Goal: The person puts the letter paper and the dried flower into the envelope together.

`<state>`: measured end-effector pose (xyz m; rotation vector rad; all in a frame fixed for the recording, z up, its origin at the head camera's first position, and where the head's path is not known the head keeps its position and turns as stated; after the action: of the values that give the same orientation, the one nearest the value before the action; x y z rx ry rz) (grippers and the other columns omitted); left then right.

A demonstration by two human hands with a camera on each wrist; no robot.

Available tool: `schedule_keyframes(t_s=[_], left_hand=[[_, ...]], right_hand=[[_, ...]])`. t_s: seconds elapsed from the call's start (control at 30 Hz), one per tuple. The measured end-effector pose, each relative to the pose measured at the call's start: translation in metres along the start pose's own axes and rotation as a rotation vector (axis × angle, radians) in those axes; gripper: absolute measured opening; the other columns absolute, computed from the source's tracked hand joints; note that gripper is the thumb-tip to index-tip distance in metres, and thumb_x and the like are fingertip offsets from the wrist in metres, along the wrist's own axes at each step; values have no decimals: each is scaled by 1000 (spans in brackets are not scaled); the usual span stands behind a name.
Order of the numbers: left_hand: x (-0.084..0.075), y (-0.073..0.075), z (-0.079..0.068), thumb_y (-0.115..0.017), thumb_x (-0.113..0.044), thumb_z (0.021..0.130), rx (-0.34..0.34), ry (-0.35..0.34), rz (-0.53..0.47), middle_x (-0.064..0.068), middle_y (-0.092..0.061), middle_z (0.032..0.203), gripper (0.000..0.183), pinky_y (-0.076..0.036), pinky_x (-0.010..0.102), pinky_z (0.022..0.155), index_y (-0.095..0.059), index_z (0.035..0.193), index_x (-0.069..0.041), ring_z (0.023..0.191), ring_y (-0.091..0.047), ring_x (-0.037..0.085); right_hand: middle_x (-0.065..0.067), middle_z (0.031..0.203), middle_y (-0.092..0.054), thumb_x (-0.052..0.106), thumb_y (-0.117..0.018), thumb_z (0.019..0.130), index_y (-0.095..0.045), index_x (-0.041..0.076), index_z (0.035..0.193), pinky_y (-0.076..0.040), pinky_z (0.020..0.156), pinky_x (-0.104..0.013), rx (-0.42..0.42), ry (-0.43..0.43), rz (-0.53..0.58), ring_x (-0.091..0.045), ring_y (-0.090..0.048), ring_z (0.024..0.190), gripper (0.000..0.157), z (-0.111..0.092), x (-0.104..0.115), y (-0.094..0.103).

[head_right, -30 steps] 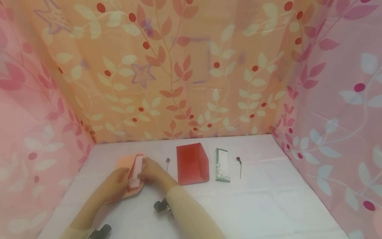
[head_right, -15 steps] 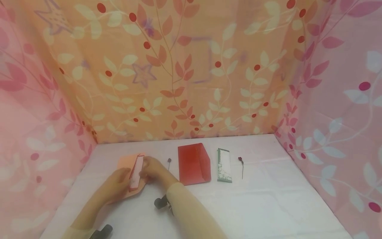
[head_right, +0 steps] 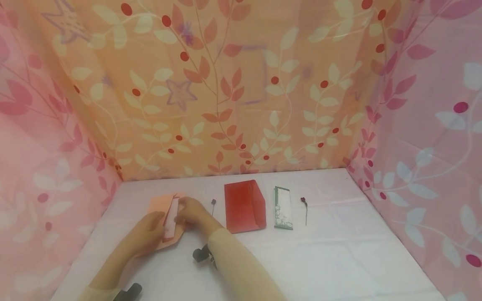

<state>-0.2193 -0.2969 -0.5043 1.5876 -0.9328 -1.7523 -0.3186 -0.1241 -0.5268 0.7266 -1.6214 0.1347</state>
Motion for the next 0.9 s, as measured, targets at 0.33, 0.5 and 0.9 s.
schedule_keyframes(t_s=[0.33,0.5,0.9], left_hand=[[-2,2,-1,-63,-15,97,-24,-30,2,30,-52,144,49,-33,67,114,-52,140,5,139,-43,50],[-2,2,1,-63,-15,97,-39,-44,2,30,-52,143,49,-33,66,114,-52,140,6,139,-43,50],[-7,2,-2,-63,-13,94,-47,-35,-18,31,-48,148,49,-31,69,114,-57,141,-2,141,-40,52]], right_hand=[[-8,66,-71,3,-81,84,-51,10,145,-50,38,-28,32,-2,35,-15,-61,42,68,9,0,-12],[-11,66,-71,0,-80,83,-51,7,145,-50,38,-29,20,11,52,-16,-61,43,68,6,4,-12],[-8,67,-73,-1,-81,81,-57,6,141,-54,44,-26,17,14,49,-14,-63,48,65,-1,7,-17]])
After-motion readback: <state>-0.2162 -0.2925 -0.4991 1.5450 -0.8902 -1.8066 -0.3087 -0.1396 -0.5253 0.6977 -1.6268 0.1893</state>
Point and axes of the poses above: each hand's wrist, its own z-axis towards the middle knuckle, its own y-axis out of the back of the hand, x = y × z, the point moved 2 cm from there along z, towards the middle knuckle
